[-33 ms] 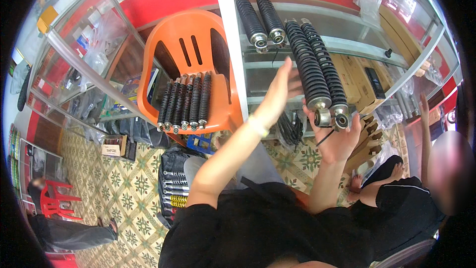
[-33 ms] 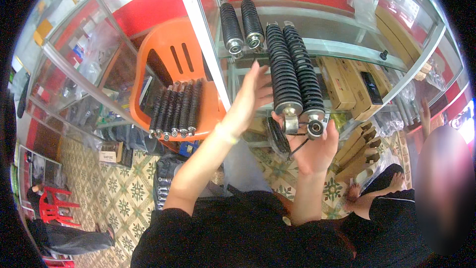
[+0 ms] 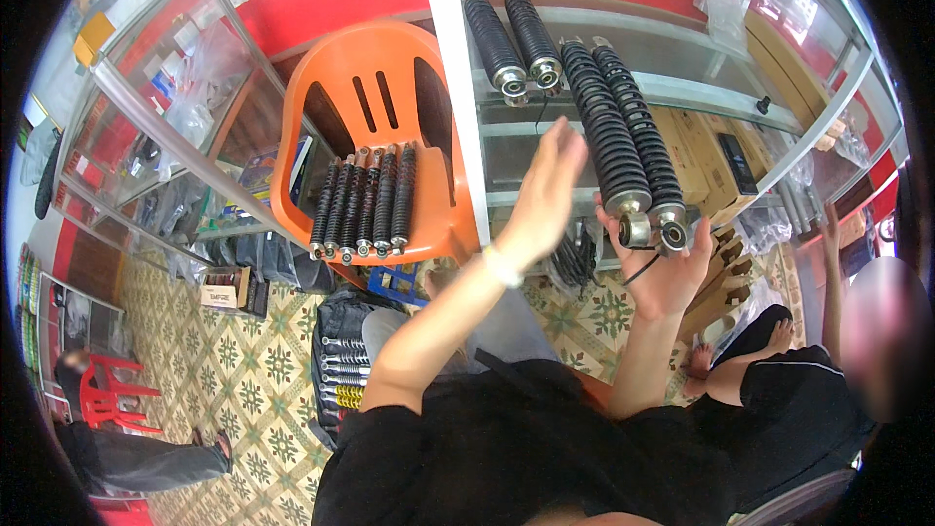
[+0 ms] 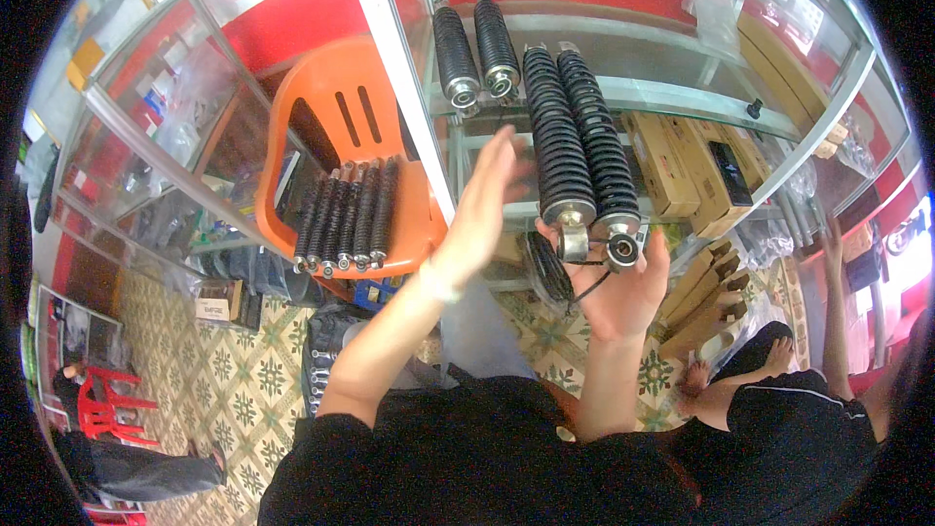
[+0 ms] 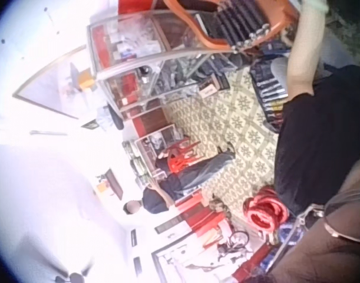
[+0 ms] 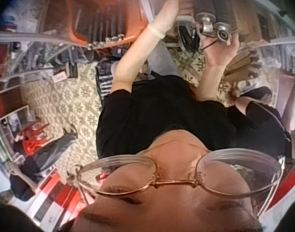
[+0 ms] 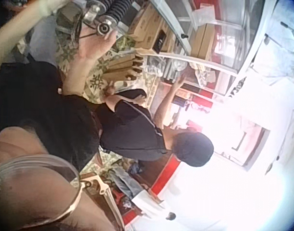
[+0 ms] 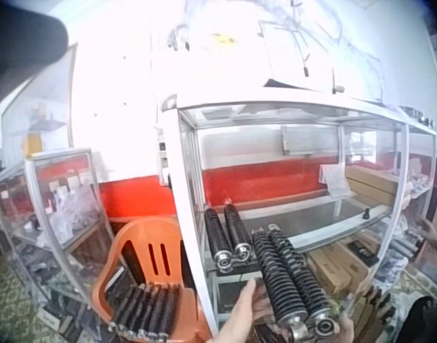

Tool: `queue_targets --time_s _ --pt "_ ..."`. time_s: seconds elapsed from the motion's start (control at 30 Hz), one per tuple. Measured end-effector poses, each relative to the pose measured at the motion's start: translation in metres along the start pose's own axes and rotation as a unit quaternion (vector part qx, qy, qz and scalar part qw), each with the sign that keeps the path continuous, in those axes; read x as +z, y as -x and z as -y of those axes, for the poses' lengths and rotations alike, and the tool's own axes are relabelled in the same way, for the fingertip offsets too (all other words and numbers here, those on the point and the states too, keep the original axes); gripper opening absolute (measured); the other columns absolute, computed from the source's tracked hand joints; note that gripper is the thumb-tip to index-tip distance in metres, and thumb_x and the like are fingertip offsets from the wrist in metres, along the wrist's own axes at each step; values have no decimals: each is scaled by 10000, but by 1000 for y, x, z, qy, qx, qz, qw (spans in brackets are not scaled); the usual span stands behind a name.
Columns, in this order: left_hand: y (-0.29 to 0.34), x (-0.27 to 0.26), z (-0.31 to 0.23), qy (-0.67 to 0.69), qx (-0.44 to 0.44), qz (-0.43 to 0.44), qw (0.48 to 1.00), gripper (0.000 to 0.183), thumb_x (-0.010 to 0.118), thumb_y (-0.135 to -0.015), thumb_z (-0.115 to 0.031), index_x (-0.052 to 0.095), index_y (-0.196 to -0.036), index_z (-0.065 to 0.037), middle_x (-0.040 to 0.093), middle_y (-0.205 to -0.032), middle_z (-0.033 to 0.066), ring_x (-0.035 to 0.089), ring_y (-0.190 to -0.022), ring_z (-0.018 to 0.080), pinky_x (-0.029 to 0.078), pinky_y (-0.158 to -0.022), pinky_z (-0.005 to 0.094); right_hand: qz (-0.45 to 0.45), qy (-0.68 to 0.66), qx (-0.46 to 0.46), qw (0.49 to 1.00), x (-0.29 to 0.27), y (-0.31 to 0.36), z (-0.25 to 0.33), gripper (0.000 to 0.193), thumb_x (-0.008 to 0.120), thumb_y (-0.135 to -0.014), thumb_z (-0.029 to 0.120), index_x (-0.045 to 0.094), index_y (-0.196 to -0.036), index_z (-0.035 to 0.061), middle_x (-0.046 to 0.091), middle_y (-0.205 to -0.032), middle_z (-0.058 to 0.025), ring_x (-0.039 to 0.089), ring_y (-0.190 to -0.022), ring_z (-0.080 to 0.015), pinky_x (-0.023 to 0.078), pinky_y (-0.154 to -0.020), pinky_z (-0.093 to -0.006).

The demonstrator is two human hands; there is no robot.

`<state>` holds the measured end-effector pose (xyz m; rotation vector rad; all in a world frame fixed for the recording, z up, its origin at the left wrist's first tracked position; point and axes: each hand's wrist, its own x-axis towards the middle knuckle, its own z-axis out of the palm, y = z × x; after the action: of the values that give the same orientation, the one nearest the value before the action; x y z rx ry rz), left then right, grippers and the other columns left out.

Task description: The person sorts motorcycle shock absorbers by color and style, picking them up from a pile and placing them onto a glass shelf.

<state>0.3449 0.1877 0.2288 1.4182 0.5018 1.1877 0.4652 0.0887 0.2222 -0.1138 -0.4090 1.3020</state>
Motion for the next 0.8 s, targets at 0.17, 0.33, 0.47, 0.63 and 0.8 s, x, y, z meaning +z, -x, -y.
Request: queue_targets --time_s 0.17,0.33,0.47,0.63,0.8 --pt "7 0 -48 -501 351 142 778 717 695 -621 -458 453 -1257 -232 298 -1385 113 185 -1300 392 157 -982 629 144 -16 58 988 -25 -17 10 513 344 -909 442 451 -1212 43 519 -1192 -154 505 -1089 -309 386 -916 -523" --pt "-24 -2 -24 -470 434 228 734 531 683 -647 -436 558 -1087 -167 484 -1239 73 371 -1229 297 208 -1006 570 27 -7 56 998 -10 -21 -4 397 322 -931 373 480 -1179 107 568 -1093 -86 556 -1001 -221 476 -825 -384" --pt "-34 7 -14 -454 490 245 703 434 660 -682 -372 576 -1024 -119 523 -1189 61 442 -1170 252 291 -1004 467 20 -27 55 998 -18 -25 -1 353 325 -939 312 459 -1207 125 522 -1177 -71 512 -1081 -221 444 -883 -398" --pt "-40 8 -6 -488 493 252 675 417 646 -683 -341 573 -1025 -114 530 -1180 61 465 -1142 228 335 -973 424 -1 -66 88 994 -26 -35 1 374 363 -922 346 472 -1190 109 517 -1181 -66 501 -1096 -212 426 -896 -417" --pt "-42 4 -5 -493 496 234 676 416 640 -687 -327 573 -1035 -109 526 -1189 71 476 -1130 236 349 -953 404 148 -224 149 952 -35 -60 -9 480 408 -882 416 427 -1215 71 457 -1227 -164 462 -1128 -290 413 -908 -424"
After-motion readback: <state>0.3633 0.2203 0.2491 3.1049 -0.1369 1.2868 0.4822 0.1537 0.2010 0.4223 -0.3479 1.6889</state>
